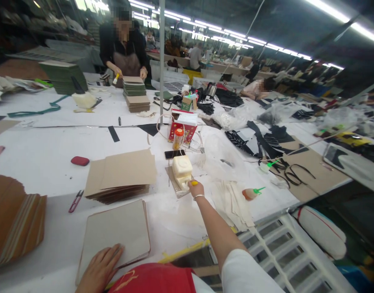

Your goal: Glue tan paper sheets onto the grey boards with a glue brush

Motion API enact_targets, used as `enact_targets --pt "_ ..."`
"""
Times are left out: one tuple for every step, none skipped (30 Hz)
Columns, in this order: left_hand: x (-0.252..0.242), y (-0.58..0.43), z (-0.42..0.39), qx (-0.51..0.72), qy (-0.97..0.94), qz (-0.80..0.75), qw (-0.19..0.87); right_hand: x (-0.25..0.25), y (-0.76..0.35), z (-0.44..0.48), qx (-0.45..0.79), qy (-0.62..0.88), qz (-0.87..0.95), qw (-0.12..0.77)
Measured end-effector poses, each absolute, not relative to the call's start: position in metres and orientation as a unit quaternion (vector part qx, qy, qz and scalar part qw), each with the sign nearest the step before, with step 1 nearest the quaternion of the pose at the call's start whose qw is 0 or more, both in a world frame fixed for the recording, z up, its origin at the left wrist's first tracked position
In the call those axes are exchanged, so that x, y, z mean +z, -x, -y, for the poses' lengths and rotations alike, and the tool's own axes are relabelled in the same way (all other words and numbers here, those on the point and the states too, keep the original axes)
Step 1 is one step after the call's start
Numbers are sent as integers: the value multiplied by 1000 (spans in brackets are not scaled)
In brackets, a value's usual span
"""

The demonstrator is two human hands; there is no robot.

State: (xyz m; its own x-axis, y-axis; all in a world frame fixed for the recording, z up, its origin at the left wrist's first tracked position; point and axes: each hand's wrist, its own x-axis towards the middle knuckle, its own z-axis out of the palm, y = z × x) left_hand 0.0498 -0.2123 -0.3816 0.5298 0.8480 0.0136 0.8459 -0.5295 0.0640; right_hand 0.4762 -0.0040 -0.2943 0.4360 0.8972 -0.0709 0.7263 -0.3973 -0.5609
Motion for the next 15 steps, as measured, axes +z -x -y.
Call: enact_targets --pt "-378 -51 212 11 -871 -490 38 -294 -475 4 189 808 509 230" --pt "-373 -52 210 0 -867 -495 54 -293 -475 6 195 799 520 231" --pt "-366 -54 207 -8 -865 -498 69 -292 -475 8 201 791 529 232" --pt "-357 -56 202 -8 -864 -496 79 -292 -475 10 206 780 544 231" --pt "-345 -58 194 1 -866 -493 81 -292 -476 13 209 762 570 225" --pt "-332 -62 184 19 -869 -489 74 -294 -476 16 211 742 599 215" --pt "-316 -65 171 46 -872 -484 55 -295 -477 19 204 710 645 194" --pt "-300 -70 155 73 -869 -488 28 -297 -478 22 191 681 686 170" --pt "-282 -75 137 98 -864 -493 1 -299 -479 25 178 661 713 153" --pt "-265 -80 117 119 -861 -495 -23 -300 -479 28 162 649 730 142" --pt "-249 -87 96 133 -858 -495 -44 -300 -479 30 151 643 739 135" --pt "-236 -93 76 138 -855 -496 -59 -300 -479 32 144 640 743 135" --pt "-225 -100 56 136 -855 -496 -70 -299 -478 33 141 638 744 142" --pt "-216 -106 39 130 -857 -493 -76 -297 -477 34 142 636 742 157" --pt "-211 -112 24 117 -860 -491 -75 -295 -476 34 144 639 733 183"
